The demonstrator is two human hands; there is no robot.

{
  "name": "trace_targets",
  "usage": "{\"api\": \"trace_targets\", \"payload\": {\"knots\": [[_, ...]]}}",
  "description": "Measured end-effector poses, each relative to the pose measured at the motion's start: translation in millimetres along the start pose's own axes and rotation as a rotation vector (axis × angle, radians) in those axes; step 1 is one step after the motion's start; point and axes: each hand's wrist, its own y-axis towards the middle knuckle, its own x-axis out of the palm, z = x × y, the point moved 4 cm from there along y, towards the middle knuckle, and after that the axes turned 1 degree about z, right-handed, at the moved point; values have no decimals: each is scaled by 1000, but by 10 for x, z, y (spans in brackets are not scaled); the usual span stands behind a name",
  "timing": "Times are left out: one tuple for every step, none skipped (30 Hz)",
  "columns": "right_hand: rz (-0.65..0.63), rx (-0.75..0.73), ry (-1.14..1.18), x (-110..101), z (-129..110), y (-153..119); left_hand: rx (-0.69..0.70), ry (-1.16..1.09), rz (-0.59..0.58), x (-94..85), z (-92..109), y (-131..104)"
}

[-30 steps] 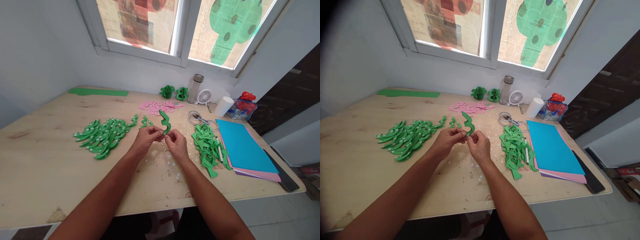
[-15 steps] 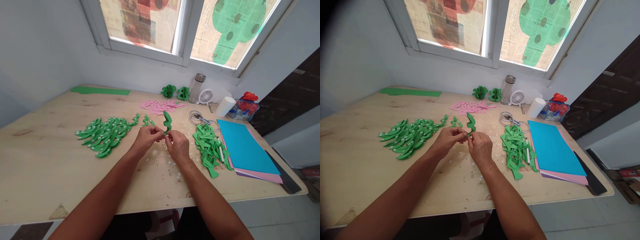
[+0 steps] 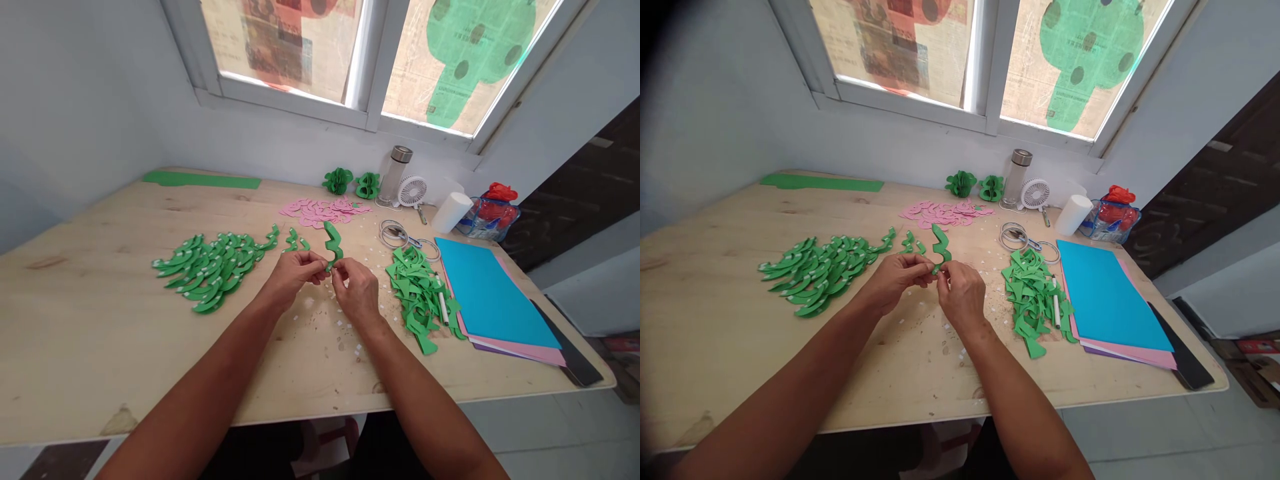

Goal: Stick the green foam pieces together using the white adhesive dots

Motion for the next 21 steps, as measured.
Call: {"api": "trace_targets", "payload": {"knots": [[2, -11, -13, -1, -6, 0, -12, -15, 1, -3, -5, 1], [4, -27, -30, -2, -13, 1, -21, -27, 2, -5, -9, 1], [6, -46, -48, -3, -21, 2, -29, -38, 4, -7, -12, 2], [8, -68, -68, -3, -30, 2, -33, -45, 7, -8, -15, 4], [7, -90, -88, -2, -39, 2, -35, -50, 13, -11, -16, 5], [6, -109, -108, -1, -46, 2, -34, -51, 21, -12, -17, 6], [3, -123, -127, 2, -52, 1, -32, -50, 28, -14, -18, 8], [-1, -132, -144, 5, -55, 1, -30, -46, 35, -14, -18, 9], [-5, -137, -161, 9, -56, 0, -28, -42, 41, -13, -19, 9], [-9, -139, -178, 13, -57, -2, -28, -39, 45, -12, -21, 10], [-12, -141, -195, 18, -57, -3, -30, -38, 51, -10, -23, 10], [-15, -145, -211, 22, -58, -5, -32, -39, 56, -8, -25, 10], [-15, -150, -226, 25, -61, -6, -33, -41, 64, -7, -27, 10], [-14, -156, -243, 28, -64, -8, -34, -42, 70, -6, -29, 11], [-12, -162, -258, 30, -67, -9, -34, -42, 77, -6, -31, 11], [-9, -166, -274, 32, -70, -10, -34, -42, 80, -4, -33, 12], [-7, -169, -288, 34, -72, -11, -34, -42, 83, -3, -35, 13], [-5, -169, -301, 36, -74, -12, -36, -42, 85, -1, -38, 13], [-4, -170, -313, 38, -76, -12, -38, -41, 86, 0, -42, 14], [-3, -170, -325, 42, -77, -13, -40, -39, 89, 1, -45, 13], [-1, -173, -337, 45, -78, -14, -41, -36, 92, 1, -48, 13]]}}
